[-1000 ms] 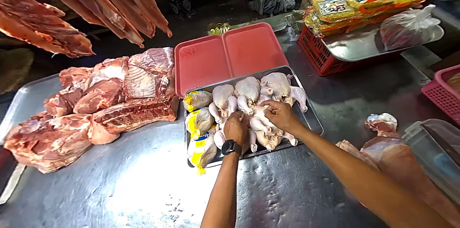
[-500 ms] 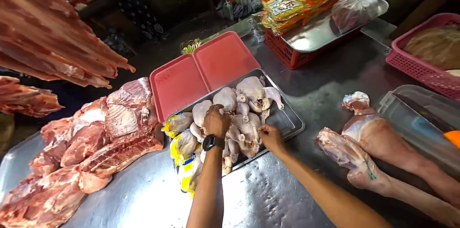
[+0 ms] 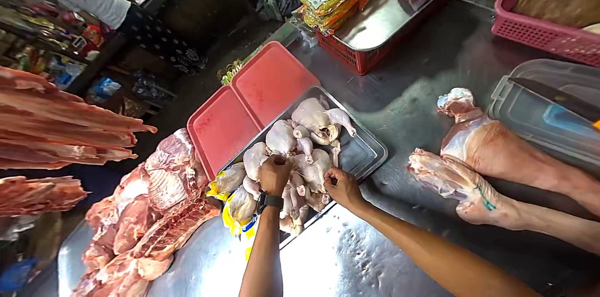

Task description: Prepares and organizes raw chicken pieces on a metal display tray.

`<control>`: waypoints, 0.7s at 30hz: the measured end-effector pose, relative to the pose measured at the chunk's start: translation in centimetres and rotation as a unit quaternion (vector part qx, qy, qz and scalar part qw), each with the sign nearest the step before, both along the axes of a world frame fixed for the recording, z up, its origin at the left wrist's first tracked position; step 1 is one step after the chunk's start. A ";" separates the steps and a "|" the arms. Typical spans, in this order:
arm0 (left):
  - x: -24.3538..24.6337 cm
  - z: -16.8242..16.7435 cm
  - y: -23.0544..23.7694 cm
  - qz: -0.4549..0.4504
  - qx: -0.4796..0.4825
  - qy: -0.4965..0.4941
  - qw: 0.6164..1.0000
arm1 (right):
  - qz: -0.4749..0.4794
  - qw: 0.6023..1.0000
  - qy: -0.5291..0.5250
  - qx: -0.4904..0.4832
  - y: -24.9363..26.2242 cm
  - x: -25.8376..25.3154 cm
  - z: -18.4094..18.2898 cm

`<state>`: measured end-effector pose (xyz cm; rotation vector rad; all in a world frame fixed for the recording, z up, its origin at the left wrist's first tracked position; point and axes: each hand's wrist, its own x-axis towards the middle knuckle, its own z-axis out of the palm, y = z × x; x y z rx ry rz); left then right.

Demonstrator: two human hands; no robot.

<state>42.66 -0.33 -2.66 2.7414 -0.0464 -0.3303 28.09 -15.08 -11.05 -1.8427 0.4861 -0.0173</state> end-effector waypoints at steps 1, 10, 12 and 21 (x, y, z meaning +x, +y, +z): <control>0.0 0.0 0.2 0.015 -0.021 -0.010 1.000 | 0.001 1.000 0.002 -0.004 0.1 -0.1 0.0; 2.1 -1.0 -2.6 -0.162 0.255 0.062 0.951 | 0.002 0.998 -0.040 -0.041 0.5 -0.7 -0.8; 2.1 -1.3 -3.9 -0.223 0.338 0.060 0.912 | 0.008 0.999 -0.039 -0.032 0.4 -0.7 -0.6; 5.2 -2.4 -5.5 -0.134 0.334 -0.015 0.933 | 0.045 0.999 -0.011 -0.009 -0.2 -0.7 -0.3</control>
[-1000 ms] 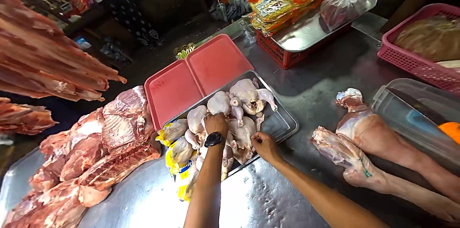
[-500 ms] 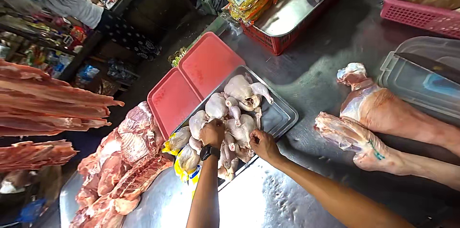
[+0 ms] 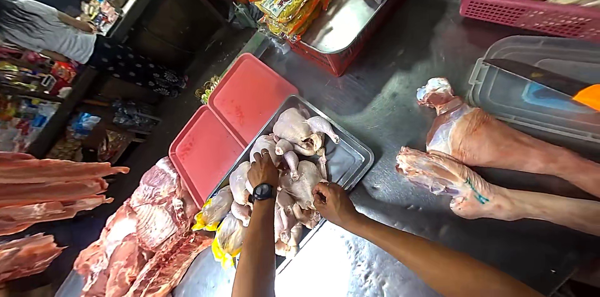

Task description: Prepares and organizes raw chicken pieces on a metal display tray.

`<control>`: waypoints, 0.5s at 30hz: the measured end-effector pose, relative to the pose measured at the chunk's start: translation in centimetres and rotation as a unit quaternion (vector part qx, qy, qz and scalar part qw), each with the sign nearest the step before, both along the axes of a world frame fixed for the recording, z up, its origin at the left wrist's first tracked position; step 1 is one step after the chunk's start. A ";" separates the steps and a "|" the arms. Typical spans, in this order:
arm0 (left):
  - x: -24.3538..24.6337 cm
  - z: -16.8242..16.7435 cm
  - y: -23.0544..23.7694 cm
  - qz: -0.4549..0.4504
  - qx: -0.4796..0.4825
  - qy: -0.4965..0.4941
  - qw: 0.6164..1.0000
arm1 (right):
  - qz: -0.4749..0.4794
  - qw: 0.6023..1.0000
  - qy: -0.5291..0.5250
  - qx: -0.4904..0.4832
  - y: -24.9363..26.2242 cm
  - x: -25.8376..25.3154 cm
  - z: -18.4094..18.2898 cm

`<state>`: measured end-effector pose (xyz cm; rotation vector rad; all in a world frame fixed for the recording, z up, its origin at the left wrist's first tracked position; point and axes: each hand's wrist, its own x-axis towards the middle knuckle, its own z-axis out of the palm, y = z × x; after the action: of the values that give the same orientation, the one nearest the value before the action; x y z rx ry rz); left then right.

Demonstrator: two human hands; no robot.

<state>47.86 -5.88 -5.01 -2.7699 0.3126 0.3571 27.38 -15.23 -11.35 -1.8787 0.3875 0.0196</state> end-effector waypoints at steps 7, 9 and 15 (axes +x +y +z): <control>0.8 0.1 -0.7 0.048 -0.043 0.030 0.997 | -0.007 0.990 -0.030 0.134 -2.4 -0.6 0.3; -0.3 1.3 0.4 0.039 -0.101 0.052 0.993 | -0.037 0.981 -0.030 0.189 -3.2 -1.5 0.6; -13.8 4.2 6.2 -0.003 -0.442 -0.018 0.897 | -0.031 0.975 -0.041 0.214 -6.7 -8.5 1.1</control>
<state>34.02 0.35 -0.85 -3.6560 0.5923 0.1779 18.83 -21.90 -10.29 -1.4359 0.3534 -0.0162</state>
